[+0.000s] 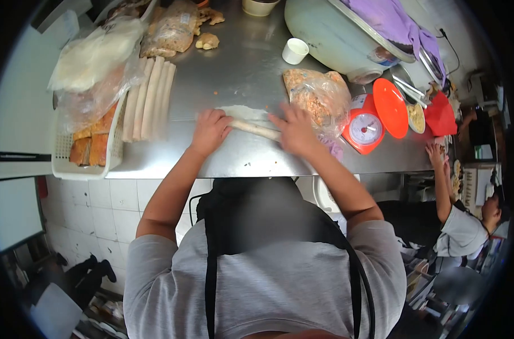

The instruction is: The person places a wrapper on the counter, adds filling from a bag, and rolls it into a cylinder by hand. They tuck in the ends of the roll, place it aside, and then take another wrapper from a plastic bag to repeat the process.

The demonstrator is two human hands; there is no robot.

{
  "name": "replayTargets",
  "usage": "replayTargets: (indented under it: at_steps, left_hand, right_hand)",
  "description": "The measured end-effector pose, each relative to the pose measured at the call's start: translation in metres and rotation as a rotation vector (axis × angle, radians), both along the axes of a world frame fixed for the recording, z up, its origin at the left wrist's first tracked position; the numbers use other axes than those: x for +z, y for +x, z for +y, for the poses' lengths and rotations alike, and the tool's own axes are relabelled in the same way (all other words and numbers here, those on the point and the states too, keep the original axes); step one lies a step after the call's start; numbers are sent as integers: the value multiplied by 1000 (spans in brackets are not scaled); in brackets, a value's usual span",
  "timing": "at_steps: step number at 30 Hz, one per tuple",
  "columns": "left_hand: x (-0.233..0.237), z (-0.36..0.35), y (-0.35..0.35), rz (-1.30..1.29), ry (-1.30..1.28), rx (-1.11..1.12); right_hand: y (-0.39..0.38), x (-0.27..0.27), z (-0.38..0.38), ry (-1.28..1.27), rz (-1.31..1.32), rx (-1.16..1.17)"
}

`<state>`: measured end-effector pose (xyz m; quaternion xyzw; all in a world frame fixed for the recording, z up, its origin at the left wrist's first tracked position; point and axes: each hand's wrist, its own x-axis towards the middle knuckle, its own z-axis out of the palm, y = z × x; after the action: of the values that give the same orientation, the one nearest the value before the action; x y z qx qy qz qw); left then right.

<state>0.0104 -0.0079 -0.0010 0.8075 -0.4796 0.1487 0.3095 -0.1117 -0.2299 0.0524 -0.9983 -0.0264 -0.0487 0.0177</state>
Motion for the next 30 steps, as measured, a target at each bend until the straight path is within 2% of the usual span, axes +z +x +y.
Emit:
replayTargets:
  at_steps: [3, 4, 6, 7, 10, 12, 15, 18, 24, 27, 30]
  left_hand:
    - [0, -1, 9, 47, 14, -45]
    - [1, -1, 12, 61, 23, -61]
    - [6, -5, 16, 258, 69, 3]
    - [8, -6, 19, 356, 91, 38]
    - [4, -9, 32, 196, 133, -119]
    - [2, -11, 34, 121, 126, -109]
    - [4, -13, 40, 63, 117, -132]
    - [10, -16, 45, 92, 183, -140]
    - [9, -29, 33, 17, 125, -158]
    - [0, -32, 37, 0, 120, -188]
    - [-2, -34, 43, 28, 126, -222]
  right_hand:
    - [-4, -20, 30, 355, -31, -33]
    - [-4, -30, 32, 378, -64, -66]
    - [-1, -41, 33, 416, -131, -131]
    - [0, -42, 30, 412, -110, -162]
    - [5, -40, 25, 355, -81, -243]
    - [8, -38, 27, 251, -106, -277]
    - [21, -30, 44, 261, -438, -195]
    - [25, -44, 44, 361, -209, -203]
    - [34, -47, 30, 354, -194, -184]
    - [33, -32, 39, 236, -290, -261]
    - [29, -34, 43, 223, -263, -205]
